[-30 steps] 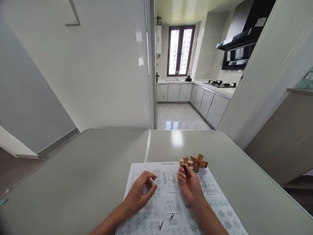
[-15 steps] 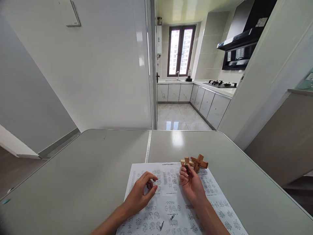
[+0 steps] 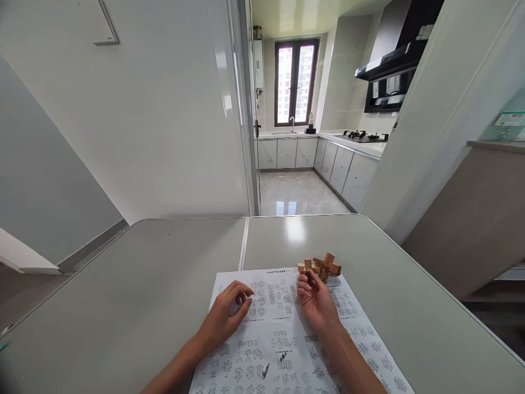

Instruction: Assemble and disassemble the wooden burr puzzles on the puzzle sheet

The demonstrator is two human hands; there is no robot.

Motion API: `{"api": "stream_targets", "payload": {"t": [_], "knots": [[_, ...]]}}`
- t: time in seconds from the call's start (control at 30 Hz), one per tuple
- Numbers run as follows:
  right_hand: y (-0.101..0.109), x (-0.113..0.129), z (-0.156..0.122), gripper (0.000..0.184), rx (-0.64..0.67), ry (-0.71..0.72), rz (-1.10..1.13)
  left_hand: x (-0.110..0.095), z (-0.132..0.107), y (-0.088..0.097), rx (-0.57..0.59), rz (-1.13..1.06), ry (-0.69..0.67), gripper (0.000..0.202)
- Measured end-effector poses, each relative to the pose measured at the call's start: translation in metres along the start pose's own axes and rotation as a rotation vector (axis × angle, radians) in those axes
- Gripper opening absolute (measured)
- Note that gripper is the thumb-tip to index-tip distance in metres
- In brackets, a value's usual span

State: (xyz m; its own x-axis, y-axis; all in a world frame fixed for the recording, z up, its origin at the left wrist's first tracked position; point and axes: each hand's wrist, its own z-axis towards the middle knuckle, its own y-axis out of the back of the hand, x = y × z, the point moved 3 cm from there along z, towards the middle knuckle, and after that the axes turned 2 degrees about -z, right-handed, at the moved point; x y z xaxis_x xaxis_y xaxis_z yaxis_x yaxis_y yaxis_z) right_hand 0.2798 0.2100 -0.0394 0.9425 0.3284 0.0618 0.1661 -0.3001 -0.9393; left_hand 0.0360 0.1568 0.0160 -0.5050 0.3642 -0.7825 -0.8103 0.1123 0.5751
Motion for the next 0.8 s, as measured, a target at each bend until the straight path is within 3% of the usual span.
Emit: {"api": "stream_targets", "payload": {"t": [0.3, 0.53, 0.8], "knots": [[-0.002, -0.001, 0.001, 0.006, 0.008, -0.013, -0.036, 0.002, 0.0, 0.002, 0.023, 0.101, -0.052, 0.015], [0.001, 0.002, 0.004, 0.016, 0.094, 0.063, -0.323, 0.001, 0.002, 0.001, 0.016, 0.183, -0.116, 0.015], [-0.007, -0.02, -0.007, 0.023, 0.049, -0.019, -0.455, 0.016, 0.004, 0.01, -0.026, 0.366, -0.122, 0.017]]}}
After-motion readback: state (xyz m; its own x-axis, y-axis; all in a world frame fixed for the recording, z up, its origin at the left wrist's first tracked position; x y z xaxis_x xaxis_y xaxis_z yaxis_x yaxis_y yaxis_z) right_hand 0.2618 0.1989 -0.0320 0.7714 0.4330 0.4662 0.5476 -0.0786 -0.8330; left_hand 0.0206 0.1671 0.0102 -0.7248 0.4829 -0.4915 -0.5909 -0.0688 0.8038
